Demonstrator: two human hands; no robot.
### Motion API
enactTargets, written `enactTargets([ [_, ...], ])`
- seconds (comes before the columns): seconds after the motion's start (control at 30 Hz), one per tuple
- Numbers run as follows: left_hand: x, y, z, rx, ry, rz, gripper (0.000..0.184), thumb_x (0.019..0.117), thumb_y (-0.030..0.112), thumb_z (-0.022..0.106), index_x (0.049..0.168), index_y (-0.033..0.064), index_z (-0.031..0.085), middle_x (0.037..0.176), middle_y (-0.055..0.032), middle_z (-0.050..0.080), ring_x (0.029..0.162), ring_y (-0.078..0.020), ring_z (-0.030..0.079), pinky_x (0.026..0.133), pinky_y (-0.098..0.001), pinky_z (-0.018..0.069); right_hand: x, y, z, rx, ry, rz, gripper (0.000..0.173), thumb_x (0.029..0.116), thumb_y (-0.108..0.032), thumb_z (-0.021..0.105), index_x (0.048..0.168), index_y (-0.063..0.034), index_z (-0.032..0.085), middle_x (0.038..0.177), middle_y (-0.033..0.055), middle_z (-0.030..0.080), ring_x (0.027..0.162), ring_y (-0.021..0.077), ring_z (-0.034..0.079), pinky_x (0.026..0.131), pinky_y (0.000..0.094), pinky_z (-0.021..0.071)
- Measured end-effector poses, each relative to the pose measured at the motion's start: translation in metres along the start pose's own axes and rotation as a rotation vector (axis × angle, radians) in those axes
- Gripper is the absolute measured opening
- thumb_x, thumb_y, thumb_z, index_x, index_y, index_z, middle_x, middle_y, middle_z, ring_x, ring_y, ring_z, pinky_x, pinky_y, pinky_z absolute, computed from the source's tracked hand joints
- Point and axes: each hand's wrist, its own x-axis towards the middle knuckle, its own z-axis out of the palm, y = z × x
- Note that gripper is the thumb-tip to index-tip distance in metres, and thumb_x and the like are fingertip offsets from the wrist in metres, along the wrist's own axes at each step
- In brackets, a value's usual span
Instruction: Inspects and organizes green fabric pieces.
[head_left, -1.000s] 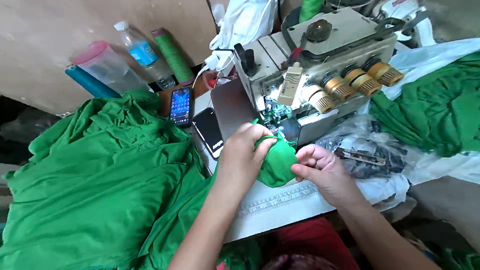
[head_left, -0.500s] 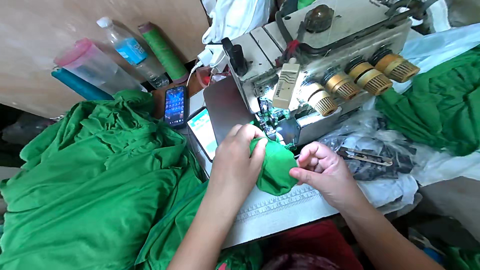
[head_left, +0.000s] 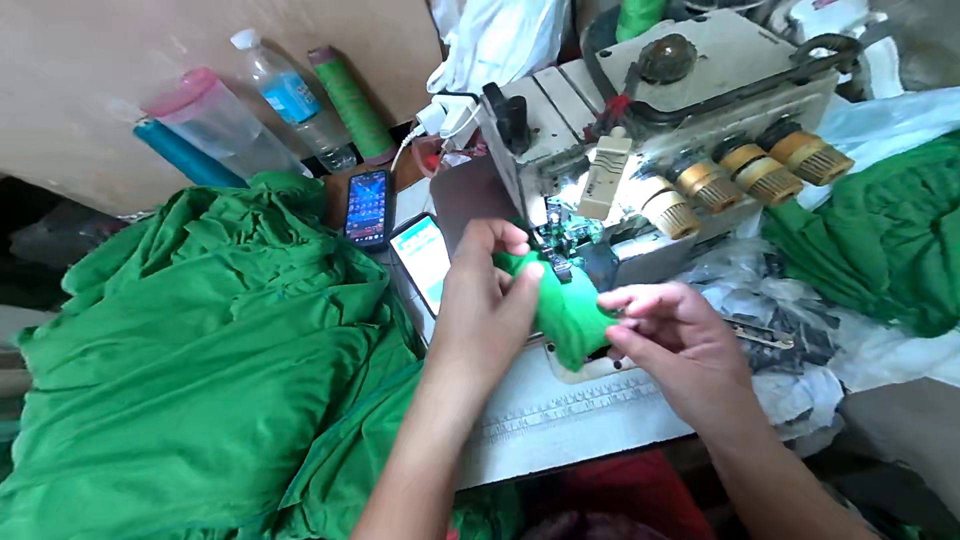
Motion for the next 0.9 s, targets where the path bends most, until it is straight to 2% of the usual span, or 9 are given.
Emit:
enactTargets([
  [0.1,-0.03,-0.003,0.011,-0.643,-0.022,0.065,0.026,0.0949,-0.002,0.061,0.119,0.0079,0.056,0.104,0.001,0.067,0.077,-0.0017,0.064,0.071,-0.0207,0.0571,0.004,-0.004,-0.006,0.02,-0.104,-0.091,0.021,0.0961,-0.007,0.068,0.113,-0.0196,0.07,0.117,-0.006,0.074,0.102,0.0056,0.071,0.087,0.0199,0.0596],
  [0.17,-0.039,-0.008,0.028,-0.807,0.012,0.191,0.029,0.0919,-0.009,0.057,0.116,0.0071,0.056,0.112,0.0018,0.068,0.092,-0.0002,0.065,0.082,-0.0207,0.0558,0.008,-0.008,-0.008,-0.025,-0.159,-0.116,0.026,0.0958,-0.008,0.069,0.117,-0.0224,0.07,0.117,-0.0095,0.073,0.102,0.0041,0.071,0.089,0.0195,0.059],
  [0.27,-0.038,-0.013,0.038,-0.596,0.11,0.424,0.024,0.0917,-0.012,0.051,0.111,-0.0009,0.057,0.118,-0.0083,0.069,0.11,-0.008,0.066,0.093,-0.0253,0.0552,0.016,-0.009,-0.013,-0.178,-0.219,-0.118,0.032,0.0906,-0.012,0.075,0.119,-0.0242,0.067,0.114,-0.0121,0.072,0.102,0.0039,0.07,0.091,0.0222,0.0591],
  [0.37,-0.024,-0.013,0.021,-0.088,0.154,0.636,0.018,0.095,-0.008,0.057,0.109,-0.0041,0.068,0.112,-0.0152,0.07,0.112,-0.0187,0.067,0.099,-0.0327,0.0536,0.026,-0.008,-0.02,-0.354,-0.266,-0.169,0.02,0.0923,-0.023,0.075,0.11,-0.0185,0.069,0.105,-0.0092,0.071,0.094,0.0007,0.068,0.085,0.02,0.0588],
  [0.5,-0.016,-0.009,-0.002,0.168,0.074,0.66,0.011,0.0945,0.004,0.067,0.102,0.0028,0.075,0.099,-0.0078,0.073,0.097,-0.016,0.069,0.091,-0.0343,0.0535,0.037,-0.016,-0.025,-0.486,-0.353,-0.245,0.021,0.103,-0.029,0.06,0.105,-0.0119,0.073,0.1,-0.0056,0.069,0.093,-0.0061,0.062,0.084,0.0126,0.0523],
  [0.6,-0.016,-0.001,-0.009,0.176,-0.006,0.632,0.011,0.0959,0.009,0.067,0.098,0.0049,0.077,0.092,-0.0048,0.073,0.087,-0.0131,0.068,0.083,-0.0326,0.0525,0.039,-0.022,-0.025,-0.482,-0.47,-0.24,0.028,0.1068,-0.035,0.053,0.11,-0.0137,0.071,0.111,-0.0048,0.068,0.103,-0.0056,0.061,0.089,0.0132,0.0512],
  [0.7,-0.017,0.005,-0.009,0.155,-0.093,0.618,0.015,0.0992,0.011,0.064,0.098,0.0028,0.076,0.088,-0.006,0.07,0.084,-0.0133,0.068,0.078,-0.0289,0.055,0.038,-0.022,-0.023,-0.468,-0.531,-0.223,0.034,0.1029,-0.044,0.057,0.12,-0.0152,0.062,0.099,-0.0092,0.067,0.086,-0.0097,0.06,0.076,0.0099,0.0509],
  [0.8,-0.017,0.008,-0.008,0.122,-0.1,0.618,0.015,0.0996,0.01,0.063,0.097,0.0018,0.076,0.088,-0.0066,0.069,0.082,-0.012,0.067,0.076,-0.025,0.055,0.039,-0.022,-0.023,-0.509,-0.507,-0.25,0.03,0.1066,-0.036,0.053,0.111,-0.0087,0.066,0.091,-0.0045,0.065,0.082,-0.0098,0.057,0.074,0.0079,0.0478],
  [0.9,-0.01,-0.002,-0.003,0.018,-0.037,0.569,0.014,0.0993,0.006,0.061,0.1,-0.0015,0.074,0.095,-0.0104,0.069,0.088,-0.0147,0.067,0.079,-0.0277,0.0566,0.042,-0.028,-0.022,-0.423,-0.53,-0.211,0.031,0.1085,-0.034,0.048,0.104,-0.0119,0.069,0.091,-0.0068,0.064,0.08,-0.0087,0.057,0.072,0.0088,0.0475],
])
